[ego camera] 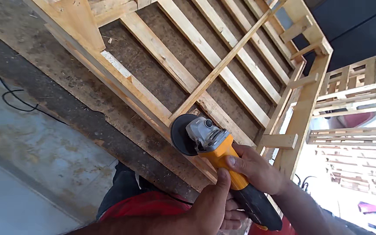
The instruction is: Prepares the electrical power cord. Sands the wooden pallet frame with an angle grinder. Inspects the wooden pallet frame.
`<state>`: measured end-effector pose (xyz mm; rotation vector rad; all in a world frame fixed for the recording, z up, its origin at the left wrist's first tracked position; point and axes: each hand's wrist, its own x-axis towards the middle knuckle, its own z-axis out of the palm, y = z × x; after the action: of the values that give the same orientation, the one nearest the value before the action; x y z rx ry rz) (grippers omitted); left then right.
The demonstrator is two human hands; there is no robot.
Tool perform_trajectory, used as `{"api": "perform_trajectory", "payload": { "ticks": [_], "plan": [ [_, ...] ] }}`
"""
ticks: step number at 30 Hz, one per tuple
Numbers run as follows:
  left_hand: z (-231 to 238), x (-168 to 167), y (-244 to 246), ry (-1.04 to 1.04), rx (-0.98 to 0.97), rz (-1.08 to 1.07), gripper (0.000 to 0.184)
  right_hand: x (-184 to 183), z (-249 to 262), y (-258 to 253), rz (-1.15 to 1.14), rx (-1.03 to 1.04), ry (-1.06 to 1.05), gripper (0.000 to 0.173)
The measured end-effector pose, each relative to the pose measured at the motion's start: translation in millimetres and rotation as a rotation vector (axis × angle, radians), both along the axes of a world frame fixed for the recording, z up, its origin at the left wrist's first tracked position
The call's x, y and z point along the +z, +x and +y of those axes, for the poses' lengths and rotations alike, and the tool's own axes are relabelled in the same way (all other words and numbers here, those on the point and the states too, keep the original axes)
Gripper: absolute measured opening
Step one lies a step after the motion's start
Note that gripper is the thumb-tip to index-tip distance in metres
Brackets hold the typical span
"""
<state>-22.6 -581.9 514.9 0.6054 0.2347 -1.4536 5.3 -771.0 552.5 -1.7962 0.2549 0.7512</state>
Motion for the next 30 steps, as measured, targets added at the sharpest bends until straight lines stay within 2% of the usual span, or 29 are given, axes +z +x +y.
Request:
{"api": "perform_trajectory", "payload": {
  "ticks": [4, 13, 19, 21, 24, 30],
  "plan": [
    [-8.3, -0.8, 9.1, -0.012, -0.004, -0.007, 0.087, -0.1, -9.1, 6.6, -0.004, -0.009, -0.015, 0.058],
    [-23.1, 1.1, 27.6, 0.002, -0.077, -0.021, 0.085, 4.0, -21.8, 11.9, -0.028, -0.072, -0.091, 0.052],
    [-36.1, -17.2, 32.6, -0.092, -0.032, -0.083, 0.091, 12.3, -15.7, 17.8, -0.113, -0.108, -0.340, 0.044],
    [-38.5, -23.9, 30.7, -0.118, -0.005, -0.104, 0.091, 13.3, -12.2, 18.1, -0.158, -0.090, -0.422, 0.044],
    [-39.5, -28.1, 26.3, -0.119, 0.019, -0.107, 0.090, 9.9, -10.7, 14.8, -0.208, -0.046, -0.536, 0.055],
    [-32.6, -27.1, 13.0, -0.130, 0.062, -0.127, 0.090, 9.2, -7.5, 10.7, -0.182, 0.039, -0.516, 0.054]
  ]
}}
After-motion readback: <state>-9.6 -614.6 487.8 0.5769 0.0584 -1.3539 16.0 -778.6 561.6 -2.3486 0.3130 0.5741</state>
